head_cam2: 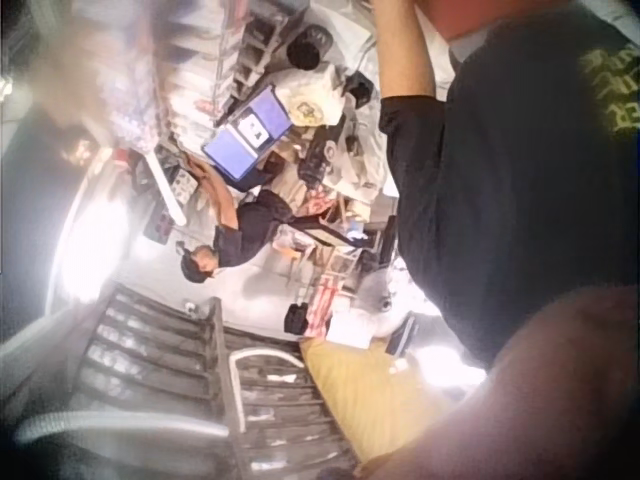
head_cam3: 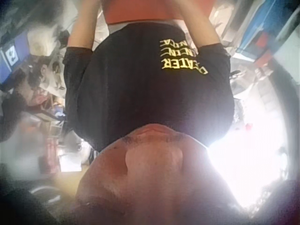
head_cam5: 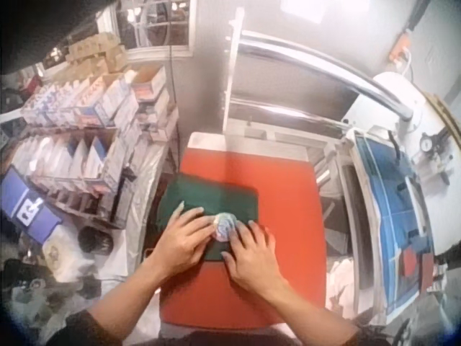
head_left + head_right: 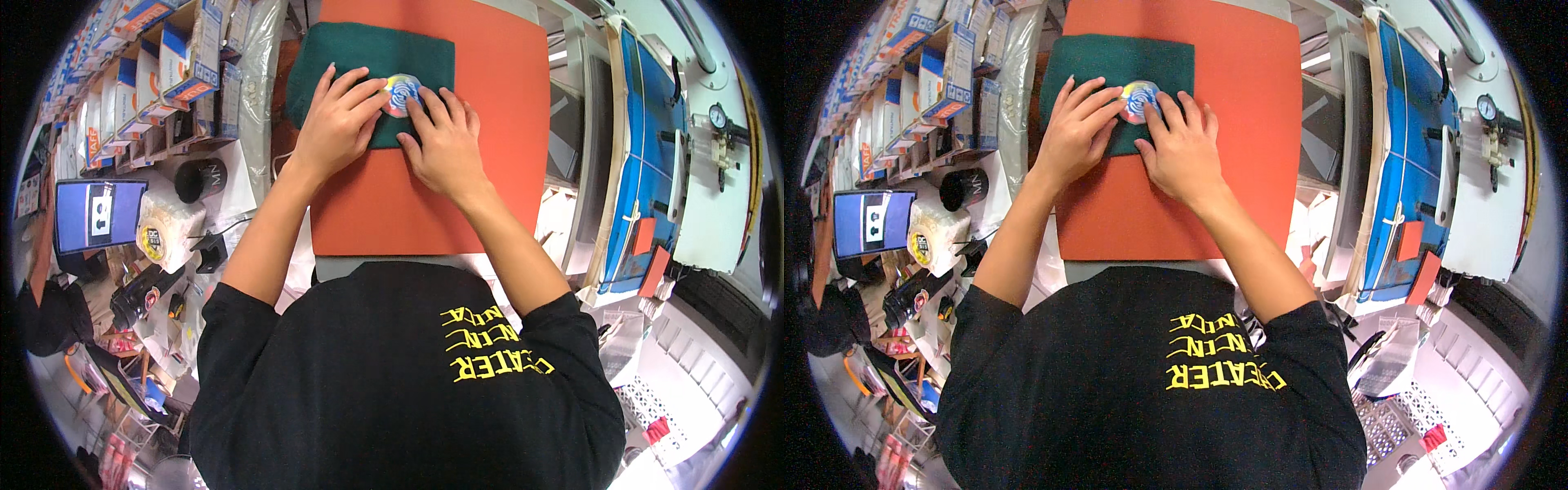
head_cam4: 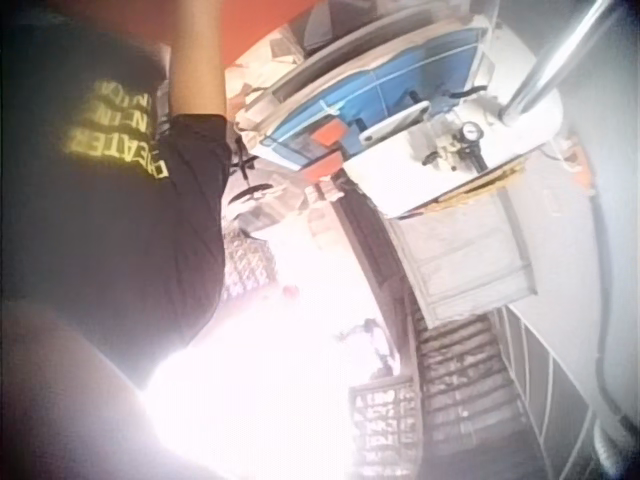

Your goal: The person positions shirts onto a heat press, cuts out printed designs using shears, and aligns the designs onto the shirts before operating the heat press machine.

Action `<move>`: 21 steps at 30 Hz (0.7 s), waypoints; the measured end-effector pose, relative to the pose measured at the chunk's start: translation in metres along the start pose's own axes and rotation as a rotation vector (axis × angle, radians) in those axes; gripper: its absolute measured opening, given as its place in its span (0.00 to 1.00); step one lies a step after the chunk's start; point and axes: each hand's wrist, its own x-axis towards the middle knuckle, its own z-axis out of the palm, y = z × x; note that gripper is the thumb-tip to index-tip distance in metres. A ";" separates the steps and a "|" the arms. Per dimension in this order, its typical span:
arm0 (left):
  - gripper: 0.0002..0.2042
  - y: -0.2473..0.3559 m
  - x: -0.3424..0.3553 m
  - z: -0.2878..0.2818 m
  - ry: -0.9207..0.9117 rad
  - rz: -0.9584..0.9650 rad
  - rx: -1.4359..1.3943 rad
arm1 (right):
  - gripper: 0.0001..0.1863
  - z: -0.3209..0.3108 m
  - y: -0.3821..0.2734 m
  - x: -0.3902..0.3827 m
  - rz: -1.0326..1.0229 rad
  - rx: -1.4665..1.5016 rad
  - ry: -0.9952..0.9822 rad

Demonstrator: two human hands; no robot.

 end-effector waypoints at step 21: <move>0.11 -0.017 0.015 0.014 -0.042 0.018 -0.028 | 0.26 0.010 -0.007 -0.024 0.105 0.100 0.069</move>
